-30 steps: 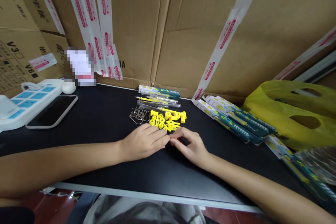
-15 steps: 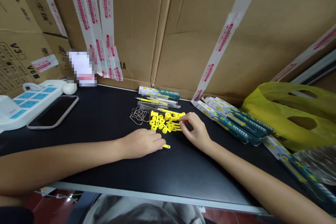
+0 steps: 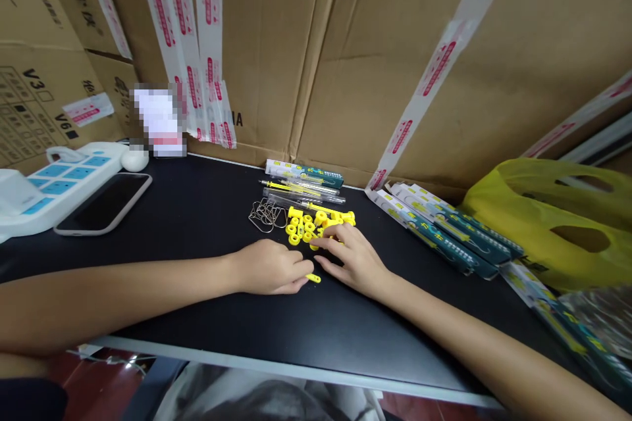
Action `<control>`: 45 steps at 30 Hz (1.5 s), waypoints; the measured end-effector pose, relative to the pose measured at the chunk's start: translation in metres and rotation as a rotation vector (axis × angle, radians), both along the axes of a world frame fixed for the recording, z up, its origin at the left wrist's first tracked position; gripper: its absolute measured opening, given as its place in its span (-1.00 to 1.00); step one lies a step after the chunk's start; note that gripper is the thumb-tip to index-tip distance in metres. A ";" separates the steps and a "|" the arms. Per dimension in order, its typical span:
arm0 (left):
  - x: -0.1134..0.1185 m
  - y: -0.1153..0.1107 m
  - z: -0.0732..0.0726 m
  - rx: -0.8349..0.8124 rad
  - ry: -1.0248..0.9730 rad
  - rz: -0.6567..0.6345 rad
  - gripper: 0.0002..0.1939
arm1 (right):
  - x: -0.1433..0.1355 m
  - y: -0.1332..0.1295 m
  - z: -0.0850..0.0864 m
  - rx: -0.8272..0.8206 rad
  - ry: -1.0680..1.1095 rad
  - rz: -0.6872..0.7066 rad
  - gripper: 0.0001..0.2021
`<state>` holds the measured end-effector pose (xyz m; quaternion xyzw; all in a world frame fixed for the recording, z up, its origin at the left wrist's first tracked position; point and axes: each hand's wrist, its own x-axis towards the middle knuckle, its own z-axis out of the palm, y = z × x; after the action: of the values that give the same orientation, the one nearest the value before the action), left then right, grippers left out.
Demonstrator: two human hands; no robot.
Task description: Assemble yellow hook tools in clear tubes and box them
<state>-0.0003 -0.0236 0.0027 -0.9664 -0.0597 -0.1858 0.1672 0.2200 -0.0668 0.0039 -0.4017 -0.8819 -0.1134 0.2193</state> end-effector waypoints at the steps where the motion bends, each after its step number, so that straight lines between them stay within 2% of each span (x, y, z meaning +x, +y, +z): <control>1: 0.000 0.000 0.000 0.022 -0.009 -0.045 -0.84 | -0.004 0.002 0.001 0.008 -0.035 0.001 -0.77; 5: -0.001 -0.001 0.002 0.111 -0.058 -0.167 -0.78 | -0.022 0.013 0.005 0.038 -0.143 -0.050 -0.70; 10: -0.003 -0.001 0.004 0.177 -0.119 -0.201 -0.77 | -0.035 0.025 0.005 0.037 -0.145 -0.095 -0.76; 13: -0.004 0.000 0.005 0.140 -0.162 -0.144 -0.77 | -0.034 0.024 0.005 0.041 -0.127 -0.084 -0.76; 17: -0.004 0.004 0.004 -0.037 -0.197 -0.013 -0.77 | -0.021 0.013 0.007 0.072 -0.079 -0.010 -0.79; 20: -0.003 0.006 0.003 -0.132 -0.184 0.038 -0.78 | -0.010 -0.002 0.006 0.077 0.002 0.043 -0.82; 22: -0.002 0.006 0.002 -0.158 -0.162 0.039 -0.78 | -0.005 -0.013 0.004 0.034 0.066 0.048 -0.86; 25: -0.002 0.007 0.003 -0.190 -0.114 0.025 -0.78 | -0.004 -0.026 -0.001 -0.133 0.160 0.049 -0.91; 28: -0.001 0.007 0.005 -0.186 -0.063 0.022 -0.76 | -0.009 -0.031 -0.004 -0.268 0.268 0.033 -0.91; 34: -0.002 0.006 0.004 -0.145 -0.026 0.051 -0.74 | -0.011 -0.030 -0.005 -0.389 0.419 -0.046 -0.86; 39: -0.002 0.006 0.004 -0.128 -0.014 0.074 -0.74 | -0.013 -0.031 -0.005 -0.410 0.472 -0.043 -0.86; 45: -0.002 0.006 0.003 -0.109 -0.043 0.087 -0.72 | -0.013 -0.031 -0.009 -0.344 0.455 -0.026 -0.70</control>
<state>-0.0024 -0.0178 0.0058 -0.9664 -0.1151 -0.1956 0.1210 0.2074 -0.0983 -0.0055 -0.4594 -0.8110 0.1281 0.3389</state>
